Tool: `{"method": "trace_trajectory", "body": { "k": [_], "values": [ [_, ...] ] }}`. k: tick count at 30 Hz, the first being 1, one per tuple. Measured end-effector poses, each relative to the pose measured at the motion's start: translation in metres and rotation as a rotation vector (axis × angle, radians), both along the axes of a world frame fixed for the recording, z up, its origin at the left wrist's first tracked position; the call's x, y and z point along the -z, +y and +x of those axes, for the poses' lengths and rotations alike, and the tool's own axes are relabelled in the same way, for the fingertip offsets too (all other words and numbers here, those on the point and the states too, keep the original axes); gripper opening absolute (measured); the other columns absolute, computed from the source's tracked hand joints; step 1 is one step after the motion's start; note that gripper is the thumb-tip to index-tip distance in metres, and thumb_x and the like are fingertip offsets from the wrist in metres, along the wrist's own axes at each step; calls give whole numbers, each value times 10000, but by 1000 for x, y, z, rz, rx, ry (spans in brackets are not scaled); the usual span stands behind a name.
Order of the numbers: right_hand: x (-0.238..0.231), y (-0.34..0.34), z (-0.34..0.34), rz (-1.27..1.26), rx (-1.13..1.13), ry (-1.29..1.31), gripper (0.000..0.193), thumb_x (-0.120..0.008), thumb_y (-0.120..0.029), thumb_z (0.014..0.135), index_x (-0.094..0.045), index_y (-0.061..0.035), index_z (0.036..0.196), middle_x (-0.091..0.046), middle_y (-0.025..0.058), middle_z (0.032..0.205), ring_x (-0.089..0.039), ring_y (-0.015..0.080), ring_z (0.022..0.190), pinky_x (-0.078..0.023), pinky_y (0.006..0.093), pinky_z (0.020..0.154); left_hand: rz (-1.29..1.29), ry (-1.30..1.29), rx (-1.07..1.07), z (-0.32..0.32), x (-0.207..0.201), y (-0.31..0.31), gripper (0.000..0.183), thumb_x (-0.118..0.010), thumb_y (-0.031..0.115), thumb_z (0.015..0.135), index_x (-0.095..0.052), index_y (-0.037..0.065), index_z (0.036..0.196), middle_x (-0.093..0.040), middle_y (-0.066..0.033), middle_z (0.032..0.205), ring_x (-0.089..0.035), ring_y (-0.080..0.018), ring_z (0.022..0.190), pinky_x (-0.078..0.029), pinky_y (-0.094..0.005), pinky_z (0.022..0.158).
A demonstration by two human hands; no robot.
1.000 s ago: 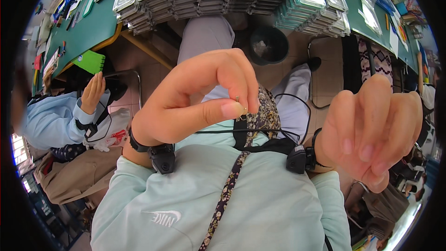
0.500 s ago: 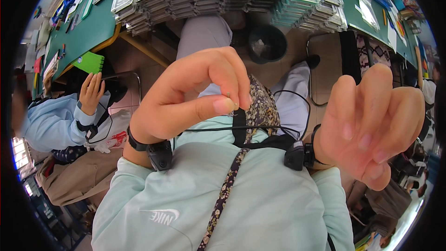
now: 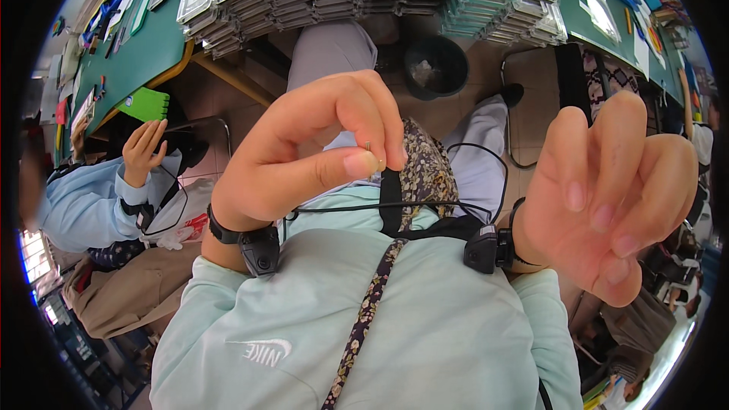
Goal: Assemble and inspect small electronic components at a production workbench.
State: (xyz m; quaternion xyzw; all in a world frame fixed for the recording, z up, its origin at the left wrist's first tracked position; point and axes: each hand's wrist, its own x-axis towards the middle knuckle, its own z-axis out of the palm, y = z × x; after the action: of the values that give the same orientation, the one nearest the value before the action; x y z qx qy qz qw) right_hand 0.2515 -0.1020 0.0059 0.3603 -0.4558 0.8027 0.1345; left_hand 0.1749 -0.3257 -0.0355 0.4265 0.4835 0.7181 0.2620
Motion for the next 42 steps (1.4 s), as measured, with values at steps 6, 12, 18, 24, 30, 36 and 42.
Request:
{"method": "trace_trajectory", "body": {
  "k": [6,12,18,24,30,36,42],
  "values": [
    [4,0,0,-8,22,14,294,-656,1,631,-411,-147,563,-449,-75,722,-410,114,719,-348,261,640,-11,-3,-2,-1,2,1,41,-540,62,819,-519,27,826,-556,-116,876,-517,-182,814,-398,-294,756],
    [4,0,-2,-15,18,25,288,-649,-1,626,-409,-148,564,-448,-76,721,-409,109,717,-349,256,642,-9,-17,-4,-1,3,1,51,-540,71,826,-517,26,825,-555,-116,879,-516,-180,813,-397,-293,758],
    [5,3,-2,10,17,19,287,-654,-7,626,-413,-150,564,-457,-78,716,-413,102,712,-355,241,643,-35,-9,-151,6,2,7,125,-533,144,809,-510,58,721,-537,-85,777,-543,-183,740,-423,-270,649],
    [4,2,-2,21,20,8,290,-663,-13,624,-415,-153,566,-461,-79,715,-417,100,716,-357,238,646,-35,-13,-138,5,3,5,116,-531,139,810,-516,55,732,-538,-90,788,-547,-186,751,-429,-273,667],
    [4,-1,1,14,87,-5,280,-658,-20,629,-416,-152,581,-460,-82,713,-415,96,713,-357,232,646,-34,-8,-126,5,4,4,120,-534,144,821,-521,53,745,-538,-91,798,-552,-189,759,-435,-276,673],
    [3,-4,3,-6,137,-2,259,-635,-24,630,-412,-151,595,-456,-82,710,-412,93,701,-353,228,650,-34,7,-122,4,4,3,132,-540,156,830,-521,52,750,-538,-90,800,-556,-188,761,-435,-276,670],
    [1,-2,4,56,149,18,243,-615,-18,628,-412,-148,602,-452,-81,709,-400,90,692,-343,224,654,-35,3,-117,4,5,3,138,-541,160,832,-518,51,750,-537,-91,800,-556,-187,762,-433,-274,668]
  ]
}}
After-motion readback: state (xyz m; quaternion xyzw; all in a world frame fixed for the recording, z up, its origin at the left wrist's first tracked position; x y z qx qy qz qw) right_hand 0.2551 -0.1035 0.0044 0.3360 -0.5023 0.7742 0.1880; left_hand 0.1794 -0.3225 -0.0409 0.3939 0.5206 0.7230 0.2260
